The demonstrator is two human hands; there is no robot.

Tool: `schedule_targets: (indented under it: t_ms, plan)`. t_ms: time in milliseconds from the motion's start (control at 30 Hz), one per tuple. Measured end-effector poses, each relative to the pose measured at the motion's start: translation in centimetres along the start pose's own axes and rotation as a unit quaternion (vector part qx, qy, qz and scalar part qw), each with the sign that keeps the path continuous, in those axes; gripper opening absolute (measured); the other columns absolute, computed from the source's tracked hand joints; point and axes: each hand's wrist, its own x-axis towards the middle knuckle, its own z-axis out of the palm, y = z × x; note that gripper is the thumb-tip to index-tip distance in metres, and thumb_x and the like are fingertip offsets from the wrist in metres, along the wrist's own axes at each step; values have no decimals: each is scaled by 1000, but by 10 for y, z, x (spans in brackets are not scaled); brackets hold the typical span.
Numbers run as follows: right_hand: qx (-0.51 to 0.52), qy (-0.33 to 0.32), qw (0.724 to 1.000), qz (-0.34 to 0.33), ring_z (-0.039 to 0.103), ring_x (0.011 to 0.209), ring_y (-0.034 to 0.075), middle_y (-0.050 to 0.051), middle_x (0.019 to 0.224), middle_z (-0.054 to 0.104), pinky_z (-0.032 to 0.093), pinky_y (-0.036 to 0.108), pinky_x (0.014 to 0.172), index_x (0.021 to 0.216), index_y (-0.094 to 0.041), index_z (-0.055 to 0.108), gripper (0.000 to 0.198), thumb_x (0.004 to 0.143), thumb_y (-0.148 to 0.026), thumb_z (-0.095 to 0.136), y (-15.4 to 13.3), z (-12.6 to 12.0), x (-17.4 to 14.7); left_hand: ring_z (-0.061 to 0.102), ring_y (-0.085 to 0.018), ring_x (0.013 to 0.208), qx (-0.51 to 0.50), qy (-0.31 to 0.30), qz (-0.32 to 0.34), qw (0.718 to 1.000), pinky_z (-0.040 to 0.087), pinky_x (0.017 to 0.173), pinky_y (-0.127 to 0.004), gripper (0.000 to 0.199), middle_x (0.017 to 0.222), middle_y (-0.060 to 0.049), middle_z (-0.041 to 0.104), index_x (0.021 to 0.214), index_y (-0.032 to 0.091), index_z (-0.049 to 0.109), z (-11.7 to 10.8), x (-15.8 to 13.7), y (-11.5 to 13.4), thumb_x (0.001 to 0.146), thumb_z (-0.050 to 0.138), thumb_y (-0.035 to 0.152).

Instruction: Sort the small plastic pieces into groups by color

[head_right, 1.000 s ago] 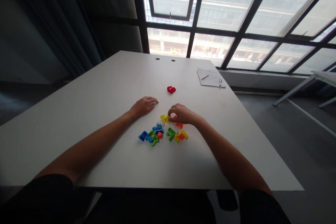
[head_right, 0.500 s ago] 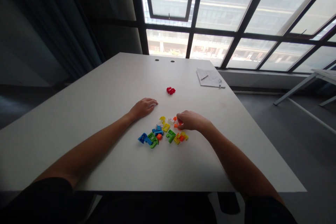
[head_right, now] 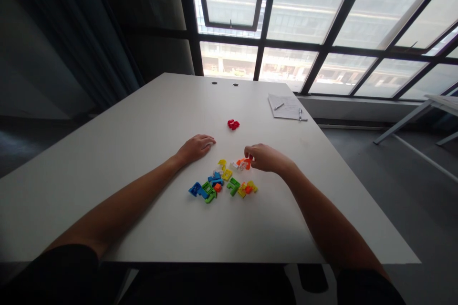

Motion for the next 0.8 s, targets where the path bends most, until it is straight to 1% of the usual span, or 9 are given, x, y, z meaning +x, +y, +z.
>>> schedule_targets:
  t_ms: [100, 167, 233, 300, 467, 533, 600, 700, 800]
  plan:
    - [17, 128, 991, 27, 69, 86, 19, 8, 105, 76, 48, 28, 74, 109, -20, 70, 22, 90, -12, 62, 11, 11, 13, 65, -26, 121, 3, -1, -3, 1000, 52, 112, -44, 35, 132, -4, 72, 120, 27, 75, 0, 0, 0, 97, 49, 27]
    - [23, 157, 986, 55, 69, 85, 18, 8, 105, 76, 48, 27, 76, 118, -19, 69, 29, 90, -12, 63, 17, 23, 23, 65, -26, 122, 2, -1, -2, 1000, 51, 112, -44, 35, 132, -4, 72, 120, 27, 75, -1, 0, 0, 96, 49, 27]
    - [31, 144, 987, 70, 69, 84, 18, 6, 104, 76, 49, 27, 77, 122, -21, 71, 35, 89, -12, 65, 21, 34, 31, 65, -26, 122, 0, -1, 0, 1000, 51, 112, -44, 35, 132, -4, 73, 120, 27, 75, -1, 0, 0, 96, 49, 26]
    - [50, 123, 989, 67, 69, 84, 17, 5, 103, 77, 49, 27, 78, 122, -22, 73, 33, 90, -15, 65, 24, 38, 34, 65, -26, 121, -1, 0, 2, 1000, 51, 112, -44, 35, 131, -4, 73, 120, 27, 75, -1, 0, 1, 96, 50, 26]
    - [93, 92, 990, 51, 68, 80, 18, 3, 88, 76, 49, 28, 78, 109, -23, 79, 22, 96, -23, 61, 32, 32, 32, 65, -25, 121, -3, 2, 1, 1000, 51, 112, -44, 34, 131, -5, 73, 119, 26, 75, -1, 0, 1, 96, 50, 26]
    - [93, 99, 991, 18, 68, 85, 19, 5, 93, 75, 50, 30, 81, 102, -22, 80, 18, 96, -24, 63, 35, 29, 30, 65, -25, 121, -5, 2, 2, 1000, 51, 112, -44, 34, 131, -5, 73, 119, 26, 75, -2, 0, 2, 96, 50, 26]
    - [99, 106, 989, -33, 69, 95, 21, 8, 107, 75, 52, 33, 87, 101, -21, 79, 15, 95, -25, 66, 36, 28, 30, 65, -26, 121, -4, 0, 1, 1000, 51, 111, -45, 34, 131, -5, 73, 118, 25, 75, -3, 0, 2, 96, 49, 26]
    - [123, 66, 985, -96, 68, 103, 23, 10, 120, 72, 53, 37, 93, 105, -22, 79, 16, 94, -28, 68, 35, 27, 28, 65, -27, 121, -4, -3, 1, 1000, 51, 111, -45, 34, 131, -5, 73, 118, 25, 75, -3, 0, 3, 97, 48, 26]
    - [133, 31, 984, -111, 68, 102, 23, 11, 125, 71, 54, 38, 93, 110, -23, 79, 20, 92, -27, 70, 33, 26, 26, 65, -27, 121, -7, -2, 1, 1000, 51, 111, -46, 35, 132, -5, 72, 120, 26, 75, -2, 0, 2, 97, 48, 27]
